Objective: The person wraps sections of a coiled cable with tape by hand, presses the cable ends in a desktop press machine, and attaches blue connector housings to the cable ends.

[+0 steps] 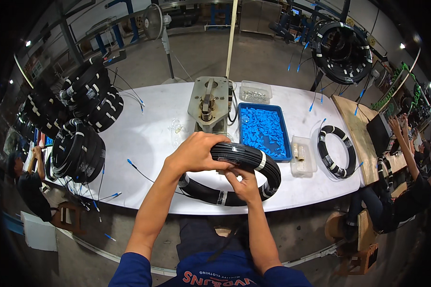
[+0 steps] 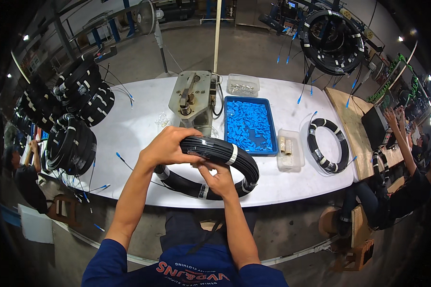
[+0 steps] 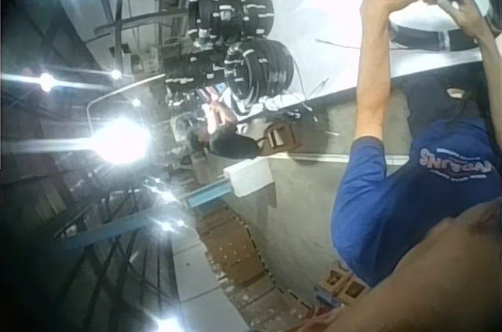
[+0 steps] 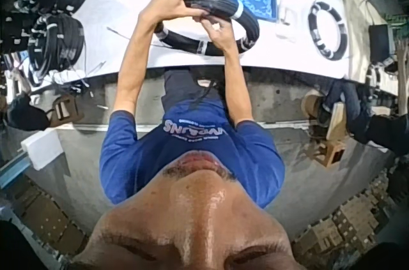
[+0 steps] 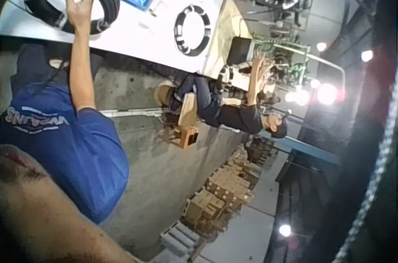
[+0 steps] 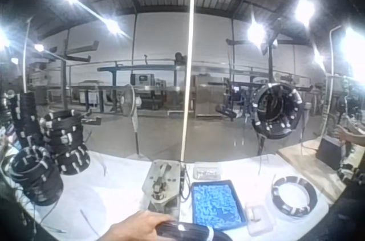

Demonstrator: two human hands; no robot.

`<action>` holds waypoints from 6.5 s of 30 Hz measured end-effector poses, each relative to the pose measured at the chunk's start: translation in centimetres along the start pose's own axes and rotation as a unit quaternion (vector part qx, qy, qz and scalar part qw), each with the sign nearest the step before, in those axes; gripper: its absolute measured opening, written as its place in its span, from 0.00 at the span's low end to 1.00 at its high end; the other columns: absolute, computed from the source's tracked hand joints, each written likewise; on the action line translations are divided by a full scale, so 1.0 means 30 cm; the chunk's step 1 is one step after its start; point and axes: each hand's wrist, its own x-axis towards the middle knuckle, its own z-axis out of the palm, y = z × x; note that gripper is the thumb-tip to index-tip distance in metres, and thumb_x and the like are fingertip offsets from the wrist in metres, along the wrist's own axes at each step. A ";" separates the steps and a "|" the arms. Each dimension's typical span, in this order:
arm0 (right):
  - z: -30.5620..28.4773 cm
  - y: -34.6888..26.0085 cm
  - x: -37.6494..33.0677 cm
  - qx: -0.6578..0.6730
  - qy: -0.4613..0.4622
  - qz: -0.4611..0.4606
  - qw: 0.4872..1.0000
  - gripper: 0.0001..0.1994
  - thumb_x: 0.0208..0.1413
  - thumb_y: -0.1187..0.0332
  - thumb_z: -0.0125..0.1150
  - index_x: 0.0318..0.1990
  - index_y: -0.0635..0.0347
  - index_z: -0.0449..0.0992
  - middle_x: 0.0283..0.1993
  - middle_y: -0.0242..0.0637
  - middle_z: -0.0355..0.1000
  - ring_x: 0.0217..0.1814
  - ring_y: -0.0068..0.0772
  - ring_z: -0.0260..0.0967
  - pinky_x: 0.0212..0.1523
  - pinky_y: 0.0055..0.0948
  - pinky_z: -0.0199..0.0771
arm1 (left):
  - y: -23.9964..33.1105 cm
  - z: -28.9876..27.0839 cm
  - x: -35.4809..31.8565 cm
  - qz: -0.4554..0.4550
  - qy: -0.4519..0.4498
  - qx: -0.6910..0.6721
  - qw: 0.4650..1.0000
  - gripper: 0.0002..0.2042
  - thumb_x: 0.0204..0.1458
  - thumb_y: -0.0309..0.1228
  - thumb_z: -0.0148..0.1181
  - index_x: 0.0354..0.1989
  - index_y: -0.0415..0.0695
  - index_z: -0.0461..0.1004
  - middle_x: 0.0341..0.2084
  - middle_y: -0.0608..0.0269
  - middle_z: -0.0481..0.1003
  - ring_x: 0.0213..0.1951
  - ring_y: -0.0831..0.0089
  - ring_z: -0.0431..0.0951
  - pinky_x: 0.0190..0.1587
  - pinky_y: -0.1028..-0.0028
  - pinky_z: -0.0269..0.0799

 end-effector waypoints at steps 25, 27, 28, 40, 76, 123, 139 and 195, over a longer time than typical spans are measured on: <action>-0.063 0.088 0.271 0.287 -0.017 -0.152 0.945 0.25 0.40 0.76 0.76 0.47 0.57 0.70 0.59 0.54 0.66 0.57 0.43 0.70 0.59 0.43 0.73 | 0.032 -0.016 -0.023 -0.118 0.040 -0.120 0.985 0.36 0.45 0.47 0.72 0.56 0.40 0.62 0.33 0.44 0.79 0.37 0.57 0.81 0.45 0.68 0.72; -0.059 0.092 0.275 0.288 -0.013 -0.142 0.947 0.26 0.40 0.75 0.77 0.47 0.57 0.70 0.60 0.53 0.66 0.57 0.43 0.70 0.59 0.42 0.73 | 0.000 -0.019 0.018 -0.270 0.069 -0.191 0.941 0.35 0.54 0.49 0.63 0.62 0.40 0.58 0.34 0.45 0.79 0.43 0.62 0.79 0.49 0.69 0.70; -0.061 0.096 0.285 0.260 -0.017 -0.158 0.953 0.26 0.39 0.75 0.77 0.47 0.56 0.70 0.60 0.53 0.66 0.58 0.42 0.70 0.60 0.42 0.72 | 0.007 -0.022 0.022 -0.258 0.043 -0.158 0.952 0.31 0.59 0.48 0.56 0.63 0.38 0.61 0.33 0.51 0.78 0.40 0.68 0.78 0.46 0.72 0.70; -0.039 0.035 0.137 -0.039 -0.027 0.139 0.989 0.32 0.46 0.61 0.75 0.58 0.62 0.68 0.56 0.43 0.70 0.55 0.35 0.69 0.55 0.31 0.71 | -0.018 0.004 0.033 -0.189 0.061 -0.175 0.964 0.23 0.59 0.44 0.58 0.50 0.34 0.75 0.34 0.56 0.79 0.37 0.72 0.76 0.43 0.72 0.71; -0.109 -0.373 0.339 0.067 -0.061 0.096 0.991 0.22 0.61 0.56 0.62 0.48 0.70 0.74 0.43 0.39 0.76 0.43 0.23 0.72 0.44 0.24 0.73 | 0.008 0.010 0.014 -0.113 0.061 -0.016 0.992 0.30 0.37 0.53 0.74 0.43 0.42 0.80 0.34 0.53 0.82 0.38 0.55 0.82 0.42 0.62 0.76; 0.133 -0.210 -0.066 -0.278 -0.066 -0.307 0.908 0.25 0.39 0.49 0.75 0.31 0.60 0.71 0.27 0.39 0.68 0.26 0.43 0.68 0.28 0.37 0.69 | -0.067 0.030 0.044 -0.133 0.115 0.063 0.982 0.24 0.45 0.52 0.67 0.46 0.49 0.80 0.33 0.54 0.82 0.34 0.55 0.82 0.40 0.64 0.76; -0.007 0.246 0.091 -0.482 -0.120 0.203 0.844 0.32 0.39 0.66 0.71 0.52 0.66 0.63 0.47 0.54 0.71 0.49 0.57 0.73 0.49 0.46 0.76 | -0.067 0.033 -0.007 0.000 0.093 0.088 0.992 0.27 0.43 0.41 0.71 0.56 0.61 0.76 0.55 0.65 0.75 0.41 0.61 0.82 0.40 0.69 0.78; -0.258 0.199 -0.209 0.018 0.221 -0.042 0.974 0.20 0.48 0.81 0.68 0.49 0.65 0.71 0.38 0.31 0.74 0.37 0.17 0.71 0.39 0.19 0.71 | -0.068 0.129 -0.344 -0.140 0.224 -0.174 0.949 0.19 0.38 0.26 0.74 0.40 0.39 0.76 0.30 0.66 0.79 0.33 0.80 0.77 0.39 0.75 0.73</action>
